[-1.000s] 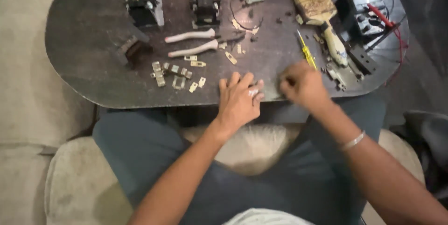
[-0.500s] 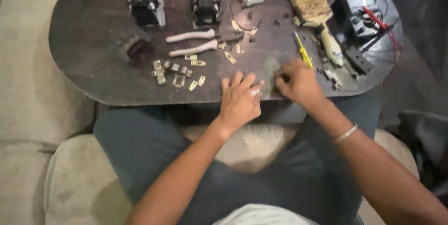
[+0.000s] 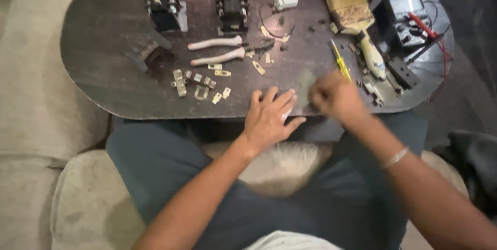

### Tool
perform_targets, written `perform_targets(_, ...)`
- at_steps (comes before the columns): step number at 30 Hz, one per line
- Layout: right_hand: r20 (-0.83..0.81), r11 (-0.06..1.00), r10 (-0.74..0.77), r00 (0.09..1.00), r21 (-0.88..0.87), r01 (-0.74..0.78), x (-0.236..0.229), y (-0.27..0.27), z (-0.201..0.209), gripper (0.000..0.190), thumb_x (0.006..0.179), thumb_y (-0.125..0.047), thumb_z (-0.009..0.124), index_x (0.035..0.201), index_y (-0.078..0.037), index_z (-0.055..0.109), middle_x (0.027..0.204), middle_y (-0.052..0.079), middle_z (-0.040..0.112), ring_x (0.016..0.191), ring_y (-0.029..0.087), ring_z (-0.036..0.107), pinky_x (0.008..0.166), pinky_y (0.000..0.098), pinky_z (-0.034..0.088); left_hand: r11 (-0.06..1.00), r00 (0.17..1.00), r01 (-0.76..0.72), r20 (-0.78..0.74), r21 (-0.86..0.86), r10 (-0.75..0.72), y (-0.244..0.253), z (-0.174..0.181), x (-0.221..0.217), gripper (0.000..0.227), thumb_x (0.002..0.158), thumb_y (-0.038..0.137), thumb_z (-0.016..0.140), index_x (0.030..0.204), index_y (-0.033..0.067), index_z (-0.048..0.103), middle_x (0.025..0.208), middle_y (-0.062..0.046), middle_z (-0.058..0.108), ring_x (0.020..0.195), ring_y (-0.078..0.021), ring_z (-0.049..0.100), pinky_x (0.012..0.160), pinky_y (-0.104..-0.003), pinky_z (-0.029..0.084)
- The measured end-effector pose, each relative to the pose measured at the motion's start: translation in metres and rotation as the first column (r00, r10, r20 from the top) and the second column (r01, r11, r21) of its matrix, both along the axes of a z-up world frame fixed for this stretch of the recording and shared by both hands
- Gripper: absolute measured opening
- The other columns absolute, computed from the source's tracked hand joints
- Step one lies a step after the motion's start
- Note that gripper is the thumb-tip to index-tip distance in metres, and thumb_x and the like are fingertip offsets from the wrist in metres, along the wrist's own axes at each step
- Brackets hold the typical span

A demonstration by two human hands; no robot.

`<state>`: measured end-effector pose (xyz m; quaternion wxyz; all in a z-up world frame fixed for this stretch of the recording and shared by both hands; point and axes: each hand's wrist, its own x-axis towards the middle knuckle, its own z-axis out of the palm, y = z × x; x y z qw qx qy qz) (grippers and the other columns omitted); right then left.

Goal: The person cleans small metal components by rubbing them against a circular abrasive disc, periodically using a large brush to sweep the table and the parts.

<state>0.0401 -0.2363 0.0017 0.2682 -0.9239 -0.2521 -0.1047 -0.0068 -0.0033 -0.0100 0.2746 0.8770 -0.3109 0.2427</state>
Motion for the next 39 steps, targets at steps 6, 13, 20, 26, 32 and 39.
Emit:
perform_targets(6, 0.117, 0.942, 0.332, 0.936, 0.001, -0.335, -0.004, 0.007, 0.000, 0.018, 0.070, -0.011, 0.072, 0.087, -0.006, 0.075, 0.093, 0.014, 0.072, 0.091, 0.035, 0.066, 0.084, 0.0452, 0.053, 0.996, 0.999, -0.027, 0.045, 0.080, 0.024, -0.002, -0.008, 0.000, 0.049, 0.081, 0.041, 0.076, 0.118, 0.0089, 0.073, 0.131, -0.004, 0.067, 0.118, -0.0266, 0.055, 0.094, -0.048, 0.039)
perform_targets(13, 0.069, 0.946, 0.322, 0.944, -0.056, -0.318, 0.010, 0.009, 0.005, 0.008, 0.077, -0.009, 0.073, 0.084, -0.005, 0.072, 0.088, 0.014, 0.070, 0.089, 0.034, 0.067, 0.084, 0.0440, 0.055, 0.994, 0.997, -0.054, 0.064, 0.092, 0.048, -0.003, -0.017, 0.004, 0.044, 0.085, 0.040, 0.076, 0.117, 0.0105, 0.074, 0.132, -0.004, 0.068, 0.120, -0.0262, 0.055, 0.097, -0.051, 0.038)
perform_targets(20, 0.099, 0.971, 0.239, 0.966, -0.049, -0.236, 0.012, -0.003, 0.002, 0.013, 0.079, -0.007, 0.071, 0.091, -0.003, 0.073, 0.094, 0.016, 0.071, 0.090, 0.038, 0.066, 0.084, 0.0449, 0.054, 0.998, 0.996, -0.063, 0.067, 0.031, 0.061, -0.007, -0.020, 0.009, 0.041, 0.082, 0.041, 0.077, 0.109, 0.0096, 0.076, 0.129, -0.003, 0.069, 0.120, -0.0264, 0.057, 0.099, -0.053, 0.038)
perform_targets(26, -0.051, 0.887, -0.127, 0.991, 0.442, 0.136, 0.016, -0.046, 0.020, 0.008, 0.100, -0.004, 0.071, 0.106, -0.001, 0.073, 0.106, 0.008, 0.073, 0.092, 0.014, 0.068, 0.083, 0.0267, 0.056, 0.998, 0.991, -0.069, 0.117, 0.016, 0.066, -0.005, -0.020, 0.005, 0.045, 0.085, 0.042, 0.077, 0.114, 0.0082, 0.076, 0.128, -0.003, 0.069, 0.117, -0.0262, 0.058, 0.098, -0.050, 0.039)
perform_targets(32, -0.064, 0.838, -0.290, 0.955, 0.464, 0.286, 0.018, -0.079, 0.047, 0.005, 0.104, -0.002, 0.072, 0.107, 0.002, 0.073, 0.102, 0.006, 0.072, 0.091, 0.009, 0.067, 0.083, 0.0236, 0.054, 0.997, 0.989, -0.070, 0.130, 0.018, 0.067, -0.005, -0.020, 0.004, 0.046, 0.084, 0.043, 0.077, 0.114, 0.0084, 0.075, 0.128, -0.004, 0.069, 0.116, -0.0274, 0.057, 0.096, -0.049, 0.040)
perform_targets(39, -0.118, 0.887, -0.280, 0.953, 0.348, 0.304, -0.058, -0.079, 0.023, 0.011, 0.100, -0.006, 0.072, 0.109, 0.000, 0.074, 0.098, 0.005, 0.072, 0.087, 0.007, 0.065, 0.078, 0.0234, 0.053, 0.998, 0.997, -0.037, 0.062, 0.046, 0.035, -0.002, -0.016, 0.001, 0.047, 0.084, 0.036, 0.077, 0.121, 0.0077, 0.073, 0.133, -0.005, 0.066, 0.117, -0.0279, 0.056, 0.099, -0.049, 0.040)
